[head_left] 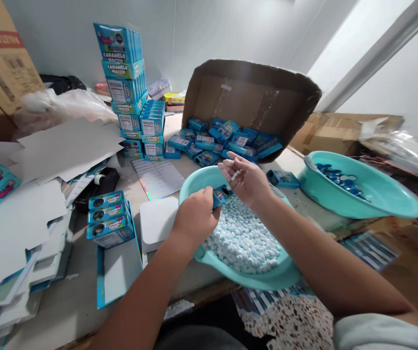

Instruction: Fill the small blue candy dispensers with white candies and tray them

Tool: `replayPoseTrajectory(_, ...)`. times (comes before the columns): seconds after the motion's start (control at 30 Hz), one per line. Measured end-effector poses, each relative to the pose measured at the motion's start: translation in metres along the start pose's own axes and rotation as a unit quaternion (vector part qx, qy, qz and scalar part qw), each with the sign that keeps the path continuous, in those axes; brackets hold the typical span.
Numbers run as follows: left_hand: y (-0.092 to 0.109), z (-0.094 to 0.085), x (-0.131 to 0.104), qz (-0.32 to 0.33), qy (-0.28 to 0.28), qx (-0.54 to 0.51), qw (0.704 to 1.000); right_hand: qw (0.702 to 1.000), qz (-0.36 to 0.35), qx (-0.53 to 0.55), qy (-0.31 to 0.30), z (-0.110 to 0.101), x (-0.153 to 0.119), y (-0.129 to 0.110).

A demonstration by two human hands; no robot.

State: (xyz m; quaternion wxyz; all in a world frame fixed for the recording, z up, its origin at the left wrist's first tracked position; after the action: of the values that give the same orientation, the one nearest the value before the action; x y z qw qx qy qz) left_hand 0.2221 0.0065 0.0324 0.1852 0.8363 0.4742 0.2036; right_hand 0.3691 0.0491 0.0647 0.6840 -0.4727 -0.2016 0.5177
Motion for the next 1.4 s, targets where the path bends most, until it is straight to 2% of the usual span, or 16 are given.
replayPoseTrajectory(0.8,-0.001,0.0,0.0,-0.002,0.003,-0.001,1.0,0.999,0.03,-0.033,-0.012,0.005,-0.009,-0.006)
replayPoseTrajectory(1.07,0.0,-0.002,0.0,-0.014,0.001,-0.018,1.0,0.997,0.014,-0.038,-0.063,-0.002,-0.003,-0.004)
replayPoseTrajectory(1.4,-0.001,-0.001,0.001,-0.021,0.018,-0.046,0.999,0.991,0.002,-0.045,-0.126,0.001,-0.009,-0.006)
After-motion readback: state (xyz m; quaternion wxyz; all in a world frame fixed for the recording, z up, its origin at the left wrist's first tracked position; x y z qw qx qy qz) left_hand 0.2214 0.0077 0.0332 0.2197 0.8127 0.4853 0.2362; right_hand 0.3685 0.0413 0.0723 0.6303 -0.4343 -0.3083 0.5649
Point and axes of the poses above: each hand's wrist, its own x-axis towards the middle knuckle, its own z-axis out of the palm, y = z × x, the point moved 2 cm from there along x, towards the middle knuckle, and after that the axes turned 2 degrees about y, right-handed, at the moved point
